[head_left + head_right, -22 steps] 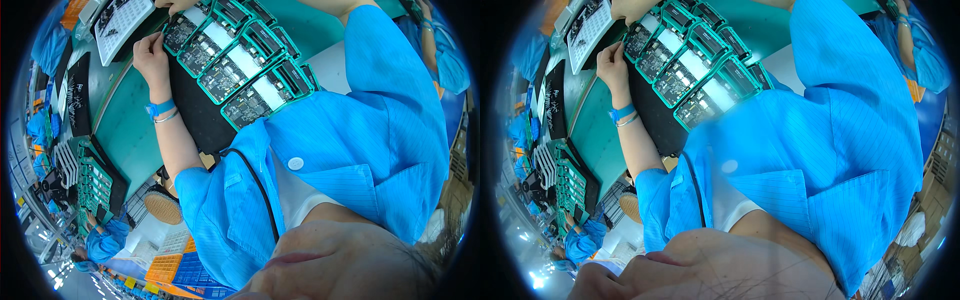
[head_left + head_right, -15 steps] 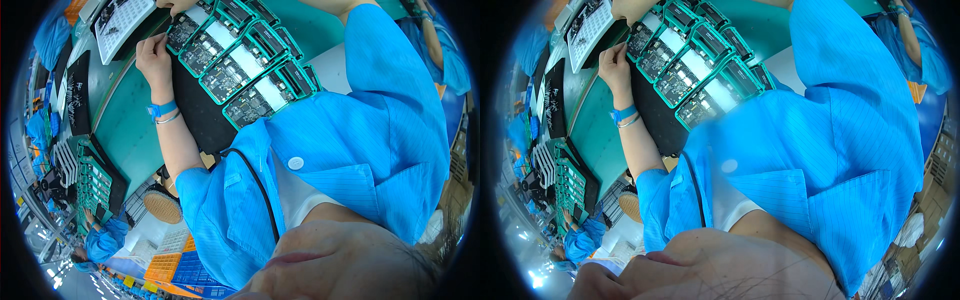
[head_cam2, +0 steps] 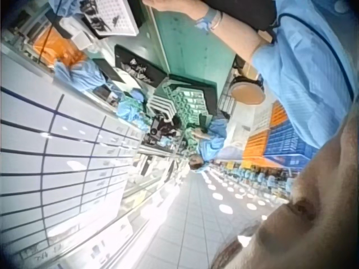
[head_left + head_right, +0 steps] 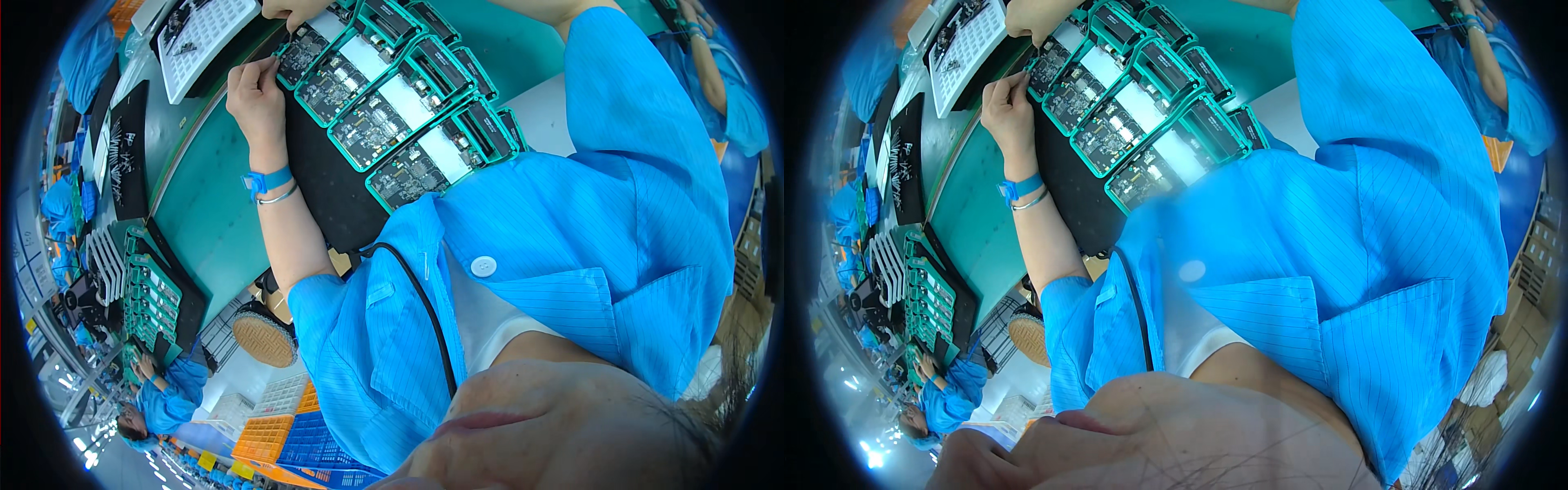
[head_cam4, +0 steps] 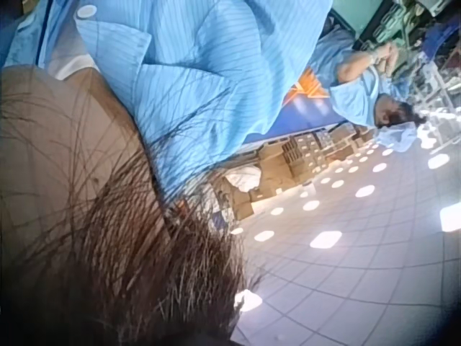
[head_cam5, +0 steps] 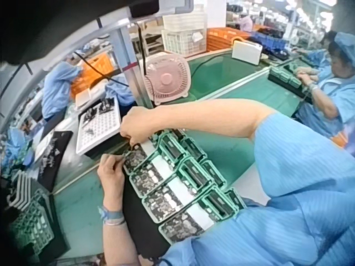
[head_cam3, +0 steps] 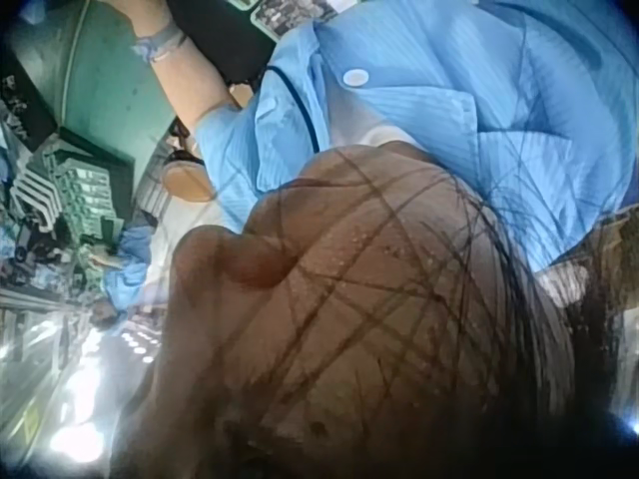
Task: Assembling electronic components onto PCBs at a factory workbench using tweezers.
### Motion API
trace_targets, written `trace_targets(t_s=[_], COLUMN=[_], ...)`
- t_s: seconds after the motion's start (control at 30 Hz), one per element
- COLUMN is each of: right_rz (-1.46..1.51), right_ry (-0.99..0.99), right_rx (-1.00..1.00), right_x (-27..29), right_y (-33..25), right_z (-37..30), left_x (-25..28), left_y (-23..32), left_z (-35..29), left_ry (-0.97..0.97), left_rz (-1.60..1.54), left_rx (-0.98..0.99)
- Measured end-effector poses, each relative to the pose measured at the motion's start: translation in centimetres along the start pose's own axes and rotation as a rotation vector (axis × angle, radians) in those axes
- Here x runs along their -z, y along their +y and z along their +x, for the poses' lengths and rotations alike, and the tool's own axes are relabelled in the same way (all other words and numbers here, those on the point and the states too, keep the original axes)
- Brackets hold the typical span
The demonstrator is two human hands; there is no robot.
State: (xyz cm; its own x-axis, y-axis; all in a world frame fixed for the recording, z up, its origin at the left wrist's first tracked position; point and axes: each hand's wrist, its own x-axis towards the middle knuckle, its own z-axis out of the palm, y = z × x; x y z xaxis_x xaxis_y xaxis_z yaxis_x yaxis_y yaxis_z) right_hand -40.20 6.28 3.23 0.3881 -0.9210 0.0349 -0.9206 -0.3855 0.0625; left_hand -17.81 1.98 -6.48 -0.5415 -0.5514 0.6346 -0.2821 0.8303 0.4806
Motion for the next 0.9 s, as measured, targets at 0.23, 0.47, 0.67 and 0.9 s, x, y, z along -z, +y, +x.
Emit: trace_targets(t_s=[0.23,0.47,0.67,0.9], right_rz=[0.007,-0.063,-0.046,-0.015], right_ry=[0.007,0.057,0.062,0.075], right_rx=[0.023,0.068,0.082,0.09], right_x=[0.12,-0.32,-0.37,-0.72], right_y=[-0.1,-0.04,0.11,0.46], right_z=[0.32,-0.11,-0.07,-0.13], left_x=[0.44,-0.05,-0.02,-0.11], left_y=[0.06,-0.05,0.17,0.14], left_z=[0.04,-0.16,-0.11,0.08], left_ry=[0.0,0.001,0.007,-0.015], left_rz=[0.027,0.024,0.026,0.016], left_rx=[-0.001,-0.001,0.001,-0.033])
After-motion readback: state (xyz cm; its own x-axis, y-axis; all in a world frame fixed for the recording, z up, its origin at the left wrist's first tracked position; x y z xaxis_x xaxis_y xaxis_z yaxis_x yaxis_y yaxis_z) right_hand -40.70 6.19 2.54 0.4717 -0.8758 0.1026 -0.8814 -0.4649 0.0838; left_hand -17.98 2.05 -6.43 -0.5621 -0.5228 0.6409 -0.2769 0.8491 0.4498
